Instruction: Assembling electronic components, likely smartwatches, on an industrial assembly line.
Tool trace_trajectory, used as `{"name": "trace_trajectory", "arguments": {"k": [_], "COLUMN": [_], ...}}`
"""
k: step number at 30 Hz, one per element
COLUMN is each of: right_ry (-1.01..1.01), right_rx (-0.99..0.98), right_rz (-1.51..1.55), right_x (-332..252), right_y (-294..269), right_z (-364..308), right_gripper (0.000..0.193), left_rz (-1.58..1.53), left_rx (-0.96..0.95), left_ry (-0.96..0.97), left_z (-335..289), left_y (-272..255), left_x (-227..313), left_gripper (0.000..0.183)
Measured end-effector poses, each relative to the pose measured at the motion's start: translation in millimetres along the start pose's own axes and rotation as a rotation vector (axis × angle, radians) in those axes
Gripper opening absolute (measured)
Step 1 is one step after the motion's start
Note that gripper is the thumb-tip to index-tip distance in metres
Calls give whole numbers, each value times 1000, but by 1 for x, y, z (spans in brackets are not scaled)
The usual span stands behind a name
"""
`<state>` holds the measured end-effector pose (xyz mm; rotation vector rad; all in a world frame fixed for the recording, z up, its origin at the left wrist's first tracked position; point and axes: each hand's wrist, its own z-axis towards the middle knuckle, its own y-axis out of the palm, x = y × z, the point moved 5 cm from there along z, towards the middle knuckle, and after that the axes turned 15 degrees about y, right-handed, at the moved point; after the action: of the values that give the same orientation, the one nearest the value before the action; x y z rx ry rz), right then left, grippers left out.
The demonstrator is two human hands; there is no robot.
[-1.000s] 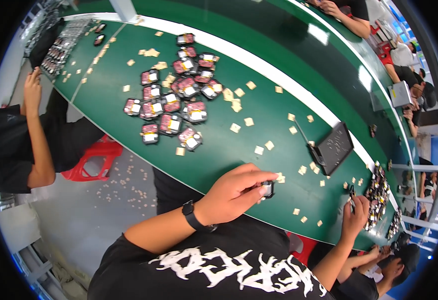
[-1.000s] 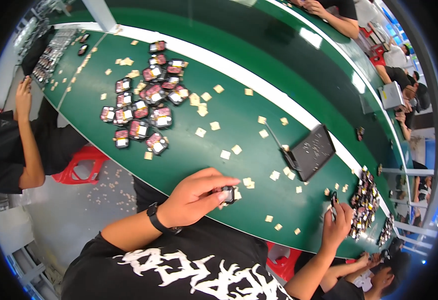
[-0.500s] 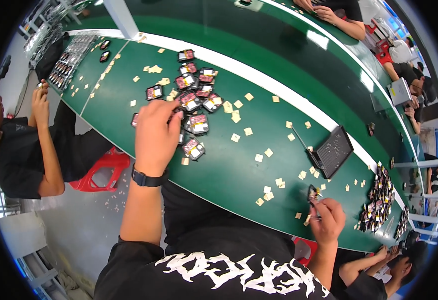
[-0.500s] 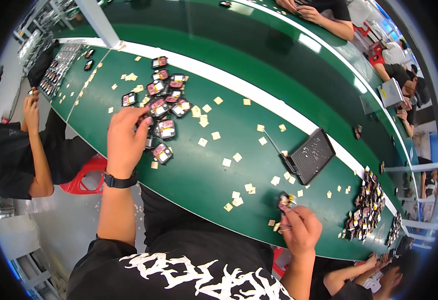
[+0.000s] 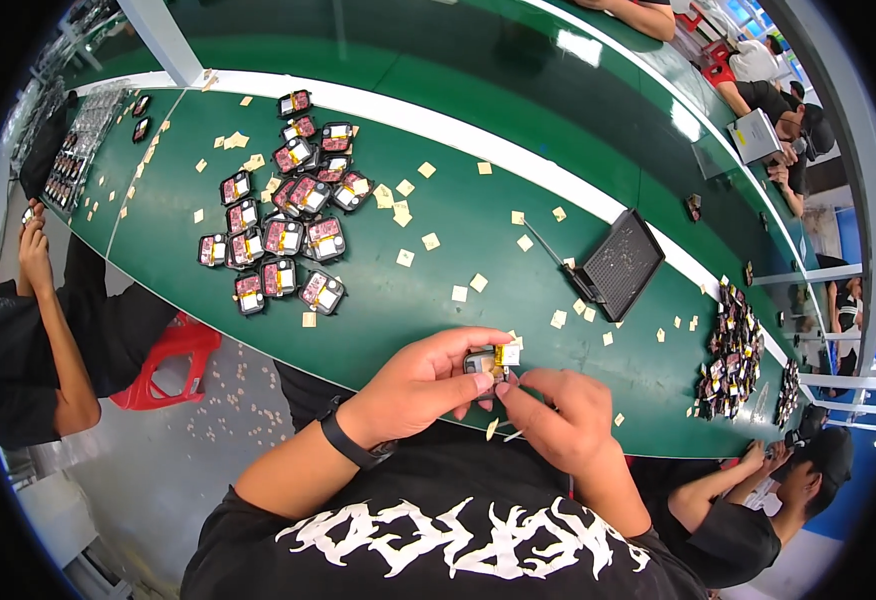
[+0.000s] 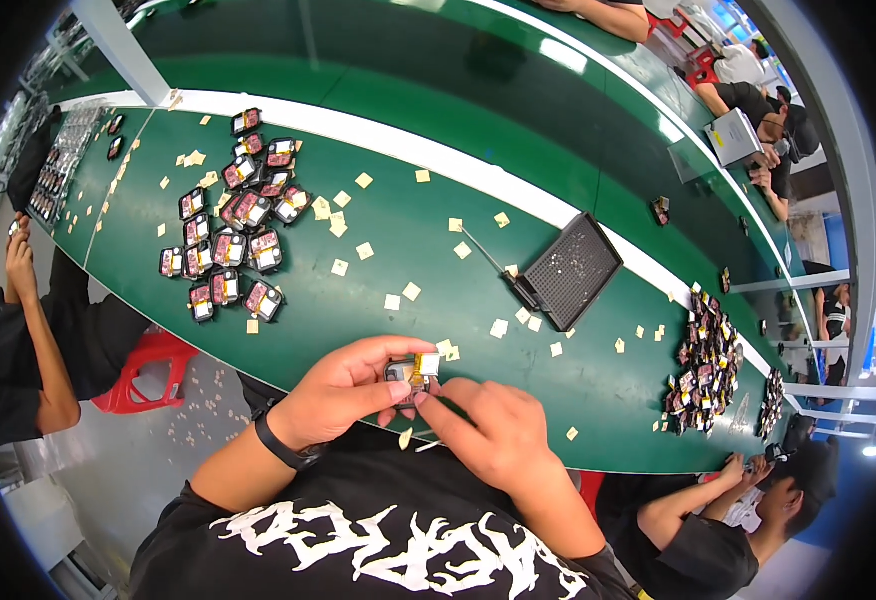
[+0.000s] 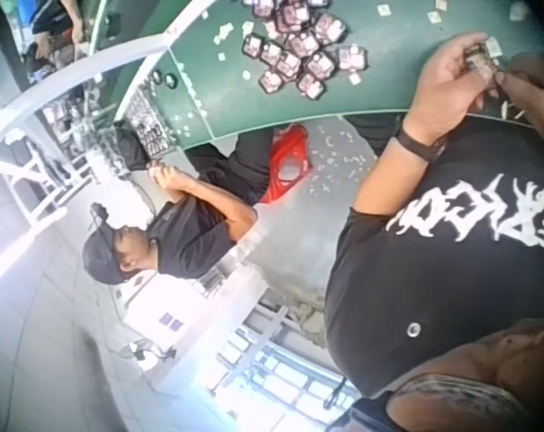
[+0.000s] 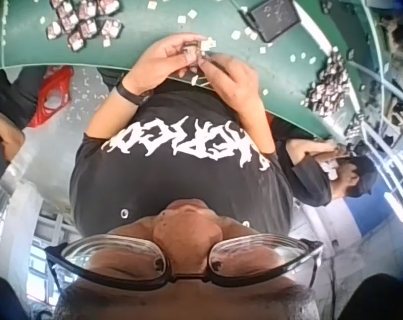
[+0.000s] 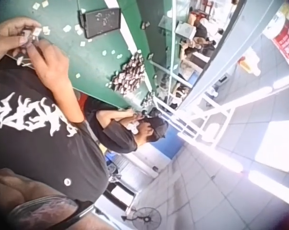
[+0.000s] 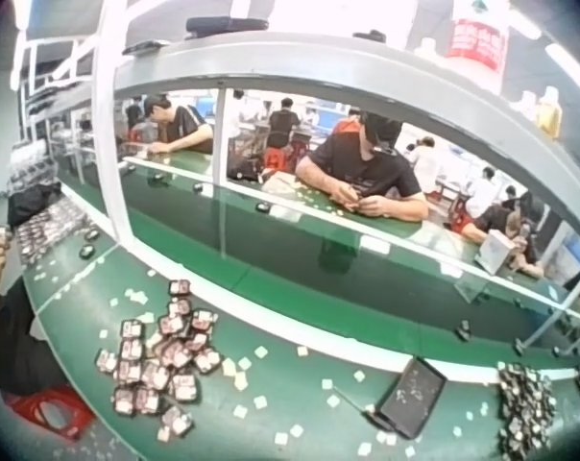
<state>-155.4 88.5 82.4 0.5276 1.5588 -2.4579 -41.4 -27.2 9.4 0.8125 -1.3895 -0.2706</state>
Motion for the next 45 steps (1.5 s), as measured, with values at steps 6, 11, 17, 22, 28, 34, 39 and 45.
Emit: {"name": "trace_trajectory", "arguments": {"k": [6, 11, 17, 22, 28, 34, 39, 45], "right_ry": [560, 829, 884, 881, 901, 975, 941, 917], "right_rx": [-122, -226, -358, -331, -370, -383, -327, -339], "right_rz": [400, 519, 241, 444, 514, 463, 487, 590], "right_x": [15, 20, 22, 12, 15, 15, 11, 14], "right_y": [1, 5, 16, 15, 22, 28, 28, 33], "right_z": [-11, -12, -8, 5, -7, -6, -7, -11], "right_gripper": [26, 11, 41, 21, 10, 9, 9, 11], "left_rz": [328, 768, 920, 919, 953, 967, 810, 413], "left_rx": [94, 36, 17, 27, 14, -43, -121, -97], "left_ry": [186, 327, 370, 392, 409, 438, 320, 146], "left_z": [0, 1, 2, -1, 1, 1, 2, -1], "left_y": [-8, -3, 0, -2, 1, -5, -8, -19], "left_x": [-6, 5, 7, 5, 5, 8, 14, 6], "left_gripper": [46, 47, 47, 45, 41, 43, 45, 47]}}
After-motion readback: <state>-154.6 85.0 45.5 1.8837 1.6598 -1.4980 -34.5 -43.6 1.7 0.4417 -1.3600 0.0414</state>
